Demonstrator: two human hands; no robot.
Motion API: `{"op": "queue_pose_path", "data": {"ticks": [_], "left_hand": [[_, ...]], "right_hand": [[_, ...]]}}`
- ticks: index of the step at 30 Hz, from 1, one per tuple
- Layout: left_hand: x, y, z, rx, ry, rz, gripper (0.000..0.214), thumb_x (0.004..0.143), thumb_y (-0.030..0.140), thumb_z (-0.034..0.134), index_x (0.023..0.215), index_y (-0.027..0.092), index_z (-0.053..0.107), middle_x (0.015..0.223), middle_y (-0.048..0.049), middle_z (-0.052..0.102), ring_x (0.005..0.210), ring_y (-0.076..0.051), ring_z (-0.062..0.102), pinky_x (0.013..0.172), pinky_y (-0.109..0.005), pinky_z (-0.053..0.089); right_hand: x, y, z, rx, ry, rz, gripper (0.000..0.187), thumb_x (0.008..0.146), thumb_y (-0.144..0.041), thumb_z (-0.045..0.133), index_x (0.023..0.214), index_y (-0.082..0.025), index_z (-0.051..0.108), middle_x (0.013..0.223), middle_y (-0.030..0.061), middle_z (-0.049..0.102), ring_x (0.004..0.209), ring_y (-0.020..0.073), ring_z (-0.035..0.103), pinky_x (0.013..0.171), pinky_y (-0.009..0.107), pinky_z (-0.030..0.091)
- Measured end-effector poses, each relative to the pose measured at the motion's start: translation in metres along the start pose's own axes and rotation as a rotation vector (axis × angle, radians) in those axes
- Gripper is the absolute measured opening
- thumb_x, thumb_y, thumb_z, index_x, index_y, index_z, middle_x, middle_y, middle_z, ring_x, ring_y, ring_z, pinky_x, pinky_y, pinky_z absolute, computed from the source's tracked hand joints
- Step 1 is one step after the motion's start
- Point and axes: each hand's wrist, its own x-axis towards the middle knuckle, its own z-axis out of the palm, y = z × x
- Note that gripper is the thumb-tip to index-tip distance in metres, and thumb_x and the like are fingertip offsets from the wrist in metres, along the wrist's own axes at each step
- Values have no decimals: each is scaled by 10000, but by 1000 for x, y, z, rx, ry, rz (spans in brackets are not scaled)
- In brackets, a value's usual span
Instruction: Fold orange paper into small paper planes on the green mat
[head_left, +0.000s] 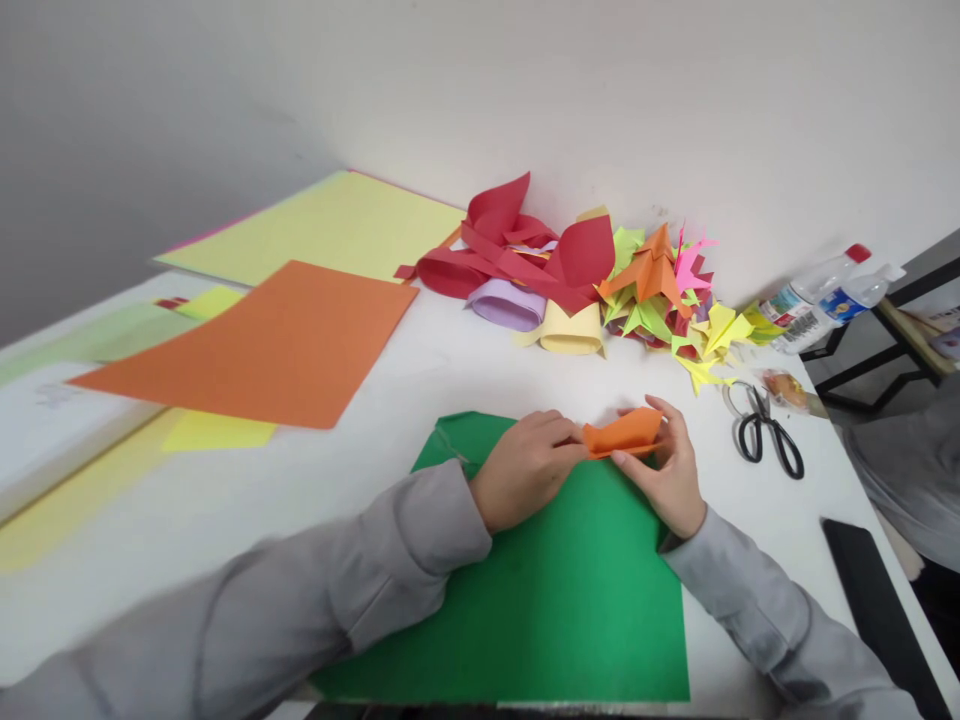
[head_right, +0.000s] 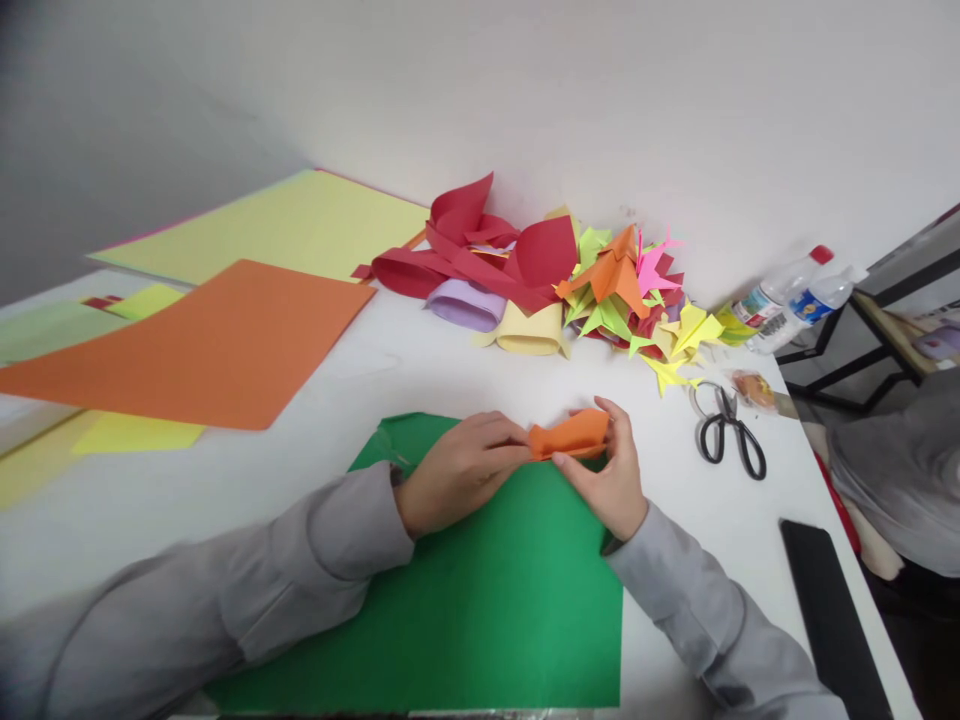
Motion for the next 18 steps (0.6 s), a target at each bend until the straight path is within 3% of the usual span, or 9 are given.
{"op": "queue_pose_path", "data": {"ticks": [2, 4, 5, 7, 10, 13, 18], "left_hand": [[0, 0, 0, 16, -43, -8, 220, 892, 88, 453, 828, 155, 652, 817, -56, 685, 746, -153, 584, 673, -291, 446], [0, 0, 0, 14, -93, -34, 225, 908, 107, 436, 857, 152, 651, 801, -54, 690, 748, -156, 596, 675, -294, 435], [0, 0, 0, -1, -119, -46, 229, 915, 116, 429, 871, 154, 651, 792, -49, 690, 746, -155, 599, 675, -293, 429], [2, 0, 0, -61, -176, -63, 235, 931, 145, 419, 895, 166, 650, 766, -30, 684, 728, -148, 598, 677, -287, 421], [4, -3, 2, -164, -238, -85, 241, 948, 195, 411, 942, 182, 652, 743, -8, 677, 703, -141, 592, 689, -281, 422], [6, -7, 6, -224, -240, -118, 235, 939, 182, 421, 976, 169, 653, 811, -22, 696, 743, -149, 595, 727, -284, 434], [10, -9, 7, -219, -265, -200, 200, 889, 136, 475, 842, 148, 668, 822, -50, 682, 805, -167, 576, 766, -288, 446]], "right_hand": [[-2, -4, -1, -210, 161, -184, 710, 757, -358, 699, 1337, -197, 323, 1273, 167, 523, 1155, 269, 542, 919, 452, 475], [-5, -13, -2, -449, 297, -392, 676, 747, -309, 713, 1319, -193, 371, 1287, 174, 508, 1219, 305, 477, 972, 513, 404], [-7, -18, -3, -536, 286, -497, 597, 753, -290, 708, 1273, -202, 428, 1215, 150, 566, 1181, 308, 504, 981, 528, 375], [-9, -27, -4, -671, 92, -598, 352, 792, -269, 680, 1119, -236, 552, 1002, 61, 676, 1032, 264, 590, 1005, 512, 310], [-8, -34, -5, -750, -93, -539, 63, 850, -212, 615, 910, -209, 633, 811, 11, 704, 825, 186, 610, 919, 404, 346], [0, -32, -6, -811, -195, -407, 77, 863, -218, 600, 828, -188, 661, 751, 21, 697, 751, 181, 587, 838, 373, 350], [19, -28, -9, -827, -408, -195, 70, 805, -196, 653, 862, -216, 690, 800, 18, 717, 805, 206, 606, 786, 363, 329]]}}
